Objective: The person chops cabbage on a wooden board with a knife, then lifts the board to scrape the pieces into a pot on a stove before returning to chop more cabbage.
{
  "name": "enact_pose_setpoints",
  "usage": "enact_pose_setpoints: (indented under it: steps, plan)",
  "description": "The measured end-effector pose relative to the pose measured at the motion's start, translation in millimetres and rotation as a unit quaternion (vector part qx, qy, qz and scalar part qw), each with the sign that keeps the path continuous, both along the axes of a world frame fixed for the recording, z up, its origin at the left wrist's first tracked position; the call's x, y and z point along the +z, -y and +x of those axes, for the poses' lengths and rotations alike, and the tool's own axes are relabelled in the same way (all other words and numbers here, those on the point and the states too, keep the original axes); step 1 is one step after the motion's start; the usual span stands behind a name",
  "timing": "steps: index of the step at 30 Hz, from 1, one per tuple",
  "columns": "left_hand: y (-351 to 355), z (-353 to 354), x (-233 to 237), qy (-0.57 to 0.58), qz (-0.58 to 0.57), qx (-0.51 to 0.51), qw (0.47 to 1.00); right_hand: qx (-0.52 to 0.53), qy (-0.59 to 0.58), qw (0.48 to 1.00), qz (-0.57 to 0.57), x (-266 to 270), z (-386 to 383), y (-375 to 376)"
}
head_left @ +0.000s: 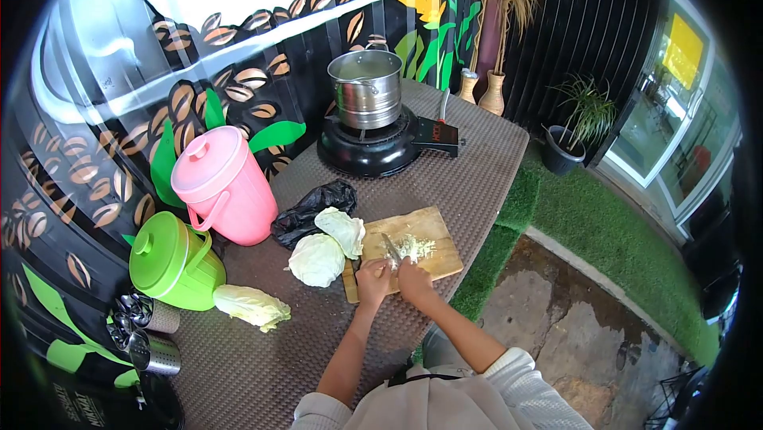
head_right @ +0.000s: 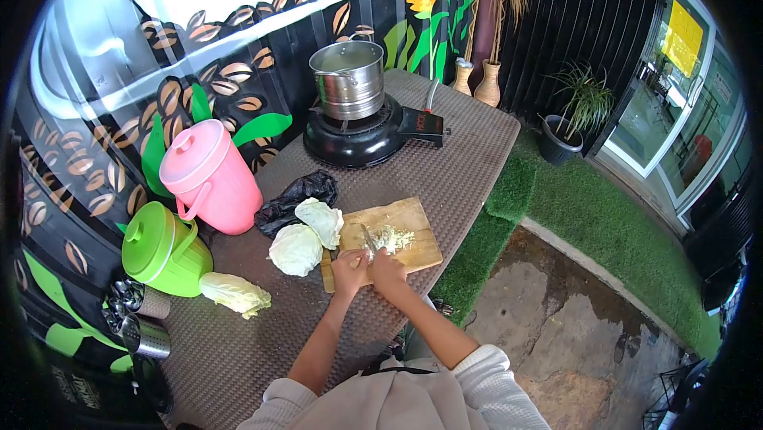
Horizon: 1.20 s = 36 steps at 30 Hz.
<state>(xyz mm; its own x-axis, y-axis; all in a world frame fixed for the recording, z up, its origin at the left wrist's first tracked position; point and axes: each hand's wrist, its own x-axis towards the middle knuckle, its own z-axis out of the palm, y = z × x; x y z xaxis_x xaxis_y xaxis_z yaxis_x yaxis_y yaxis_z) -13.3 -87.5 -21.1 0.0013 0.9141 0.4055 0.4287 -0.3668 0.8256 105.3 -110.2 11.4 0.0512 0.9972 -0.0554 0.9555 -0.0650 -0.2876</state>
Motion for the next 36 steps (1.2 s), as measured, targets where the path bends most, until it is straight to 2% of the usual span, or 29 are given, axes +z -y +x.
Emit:
enact_pose_setpoints:
  steps: [2, 6, 8, 10, 12, 15, 19, 21, 25, 27, 30, 31, 33, 36]
  plan:
    - [1, -1, 2, -0.012, 0.010, 0.005, 1.000, 0.043, 0.009, 0.999, -0.011, 3, 7, -3]
    - [-2, -1, -8, -0.006, 0.048, 0.010, 0.999, 0.050, 0.042, 0.998, 0.010, 9, -5, 20]
    - [0, 1, -2, 0.016, 0.027, 0.006, 0.999, -0.043, 0.025, 0.999, 0.009, -10, -17, 26]
    - [0, 1, -1, 0.038, 0.006, 0.003, 0.999, -0.043, 0.020, 0.999, 0.013, -10, -16, 21]
    - [0, 0, -2, -0.038, 0.081, 0.012, 0.996, -0.014, 0.006, 1.000, 0.018, -8, -9, 9]
    - [3, 2, 6, -0.055, 0.099, 0.037, 0.993, 0.031, 0.033, 0.999, 0.001, 7, 2, -1]
    - [-2, 3, 2, -0.069, 0.074, 0.052, 0.993, 0.040, -0.010, 0.999, -0.019, 13, -4, 17]
    - [-4, 1, -5, -0.080, 0.067, 0.024, 0.994, -0.057, -0.016, 0.998, -0.023, -2, -17, 23]
    - [-1, 1, -5, -0.083, 0.068, 0.022, 0.994, -0.026, -0.010, 1.000, -0.015, -7, -12, 5]
    - [0, 2, -4, -0.071, 0.061, 0.022, 0.995, 0.021, 0.026, 0.999, 0.026, -6, -3, -3]
    - [-3, 2, -7, -0.068, 0.063, 0.022, 0.995, 0.036, 0.011, 0.998, 0.050, -10, -3, 14]
    - [-4, 2, -7, -0.067, 0.063, 0.023, 0.995, 0.037, 0.012, 0.998, 0.051, -11, -8, 18]
    - [-2, 2, -9, -0.063, 0.049, 0.023, 0.997, -0.038, 0.011, 0.999, -0.007, -13, -18, 26]
    - [-2, 2, -7, -0.069, 0.066, 0.026, 0.995, -0.025, -0.002, 1.000, 0.001, -9, -16, 13]
